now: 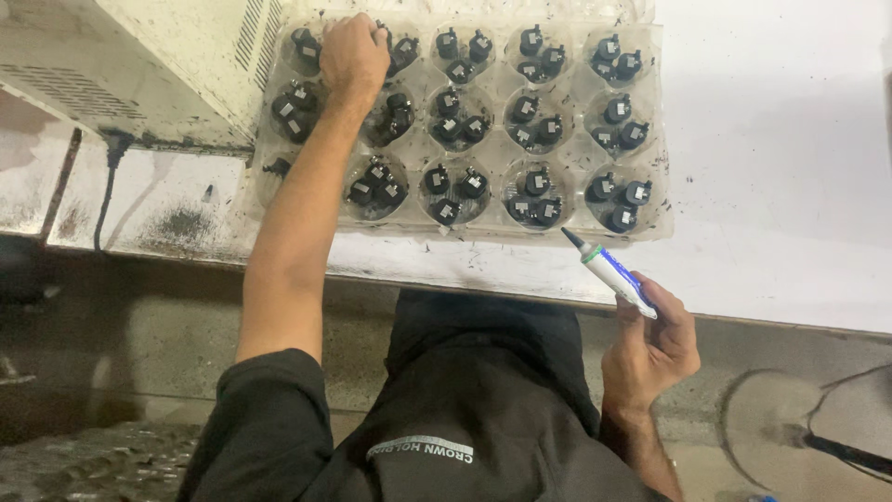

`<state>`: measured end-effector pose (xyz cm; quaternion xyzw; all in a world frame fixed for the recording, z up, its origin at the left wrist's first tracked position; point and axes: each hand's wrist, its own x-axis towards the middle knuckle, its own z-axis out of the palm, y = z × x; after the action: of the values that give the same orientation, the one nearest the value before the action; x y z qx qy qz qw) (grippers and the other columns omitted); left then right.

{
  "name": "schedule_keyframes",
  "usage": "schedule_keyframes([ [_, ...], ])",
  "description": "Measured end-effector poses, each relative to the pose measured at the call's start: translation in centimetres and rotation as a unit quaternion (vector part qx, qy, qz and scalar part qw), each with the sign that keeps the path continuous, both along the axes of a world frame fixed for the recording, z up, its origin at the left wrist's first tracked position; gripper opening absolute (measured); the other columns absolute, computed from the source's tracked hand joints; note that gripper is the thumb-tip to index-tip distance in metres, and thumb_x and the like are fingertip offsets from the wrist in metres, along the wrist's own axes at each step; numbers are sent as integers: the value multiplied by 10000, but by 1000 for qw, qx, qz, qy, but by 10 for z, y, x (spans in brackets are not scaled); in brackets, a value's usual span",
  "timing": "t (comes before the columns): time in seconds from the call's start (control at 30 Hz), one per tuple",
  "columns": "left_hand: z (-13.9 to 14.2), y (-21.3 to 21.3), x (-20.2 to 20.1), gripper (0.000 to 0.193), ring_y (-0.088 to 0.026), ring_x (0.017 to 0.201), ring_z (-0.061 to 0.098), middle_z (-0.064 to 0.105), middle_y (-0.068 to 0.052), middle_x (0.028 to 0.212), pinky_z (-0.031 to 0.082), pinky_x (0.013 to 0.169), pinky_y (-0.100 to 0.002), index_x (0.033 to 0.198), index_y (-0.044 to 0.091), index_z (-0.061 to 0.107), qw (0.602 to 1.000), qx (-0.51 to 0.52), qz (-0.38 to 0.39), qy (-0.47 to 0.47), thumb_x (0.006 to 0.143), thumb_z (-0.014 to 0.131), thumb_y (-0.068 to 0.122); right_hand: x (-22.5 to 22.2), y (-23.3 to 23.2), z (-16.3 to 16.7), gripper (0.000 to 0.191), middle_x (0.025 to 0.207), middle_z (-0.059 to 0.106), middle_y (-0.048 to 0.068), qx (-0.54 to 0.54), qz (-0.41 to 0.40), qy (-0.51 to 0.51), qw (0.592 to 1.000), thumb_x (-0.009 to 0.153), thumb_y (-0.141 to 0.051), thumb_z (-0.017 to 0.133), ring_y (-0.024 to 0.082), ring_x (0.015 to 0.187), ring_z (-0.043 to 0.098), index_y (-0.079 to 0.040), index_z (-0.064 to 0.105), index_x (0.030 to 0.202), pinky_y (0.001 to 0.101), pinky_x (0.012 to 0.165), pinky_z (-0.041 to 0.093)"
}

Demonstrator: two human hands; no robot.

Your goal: The person holds a tube of adhesive in one hand and picks up black plug-shaped components one at a time with the other hand, squeezing a small amount of adhesive onto each component. They place each treated component back into a plastic tray on the workbench and reach for the next one.

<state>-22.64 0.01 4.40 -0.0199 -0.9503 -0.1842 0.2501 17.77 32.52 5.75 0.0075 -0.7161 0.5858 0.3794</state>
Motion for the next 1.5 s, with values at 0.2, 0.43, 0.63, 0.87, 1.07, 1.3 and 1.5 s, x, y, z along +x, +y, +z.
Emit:
schedule_keyframes([
  [0.2, -6, 10, 4, 323, -383, 1000, 650, 736, -165, 972, 446, 1020, -532, 900, 58, 779, 993, -100, -49, -27, 911, 736, 378, 2, 0, -1, 231, 1305, 680, 207, -43, 8, -2, 999, 1069, 66, 652, 209, 1182, 672, 45, 612, 1296, 306, 1007, 580],
  [0.43, 14, 0, 2, 399, -383, 1072, 684, 755, -176, 1027, 521, 1026, -497, 974, 57, 772, 968, -37, -33, -245, 898, 736, 447, 0, 3, -2, 230, 1280, 691, 198, -25, -3, 6, 1000, 1056, 71, 633, 204, 1171, 683, 28, 609, 1280, 297, 964, 597],
  [0.63, 6, -10, -3, 474, -359, 1048, 672, 724, -146, 1061, 536, 908, -501, 1122, 68, 642, 976, 26, -40, -213, 792, 838, 346, -1, 0, -4, 232, 1292, 684, 195, -66, 19, 25, 997, 1062, 56, 634, 178, 1152, 676, 15, 611, 1289, 279, 925, 588],
  [0.87, 27, 12, 61, 479, -229, 1008, 693, 708, -113, 1132, 560, 863, -395, 1264, 25, 612, 961, 177, -210, -40, 907, 819, 268, 1, 0, -7, 231, 1291, 669, 197, -45, 9, 33, 998, 1066, 62, 613, 184, 1166, 661, 16, 600, 1292, 291, 961, 583],
  [1.07, 41, 73, 241, 319, -90, 898, 576, 658, -16, 1135, 491, 704, -230, 1261, 123, 723, 862, 347, -341, -142, 985, 706, 282, -5, -17, -10, 228, 1274, 670, 200, -96, 19, 126, 987, 1067, 27, 616, 180, 1101, 648, -2, 603, 1293, 261, 917, 556],
  [1.3, 47, 161, 378, 271, -58, 945, 585, 663, 6, 1077, 507, 822, -199, 1259, 56, 657, 675, 561, -384, -287, 997, 720, 89, 0, -26, 3, 238, 1263, 666, 168, 11, -13, 125, 992, 1089, -34, 619, 189, 1118, 616, -43, 568, 1321, 280, 940, 540],
  [1.5, 28, 147, 379, 359, -29, 882, 605, 670, 24, 1027, 514, 747, -170, 1260, 51, 626, 594, 530, -415, -440, 922, 747, 45, 5, -25, 9, 248, 1268, 671, 183, -85, 21, 115, 990, 1054, 31, 613, 178, 1050, 615, -41, 609, 1292, 254, 814, 547],
])
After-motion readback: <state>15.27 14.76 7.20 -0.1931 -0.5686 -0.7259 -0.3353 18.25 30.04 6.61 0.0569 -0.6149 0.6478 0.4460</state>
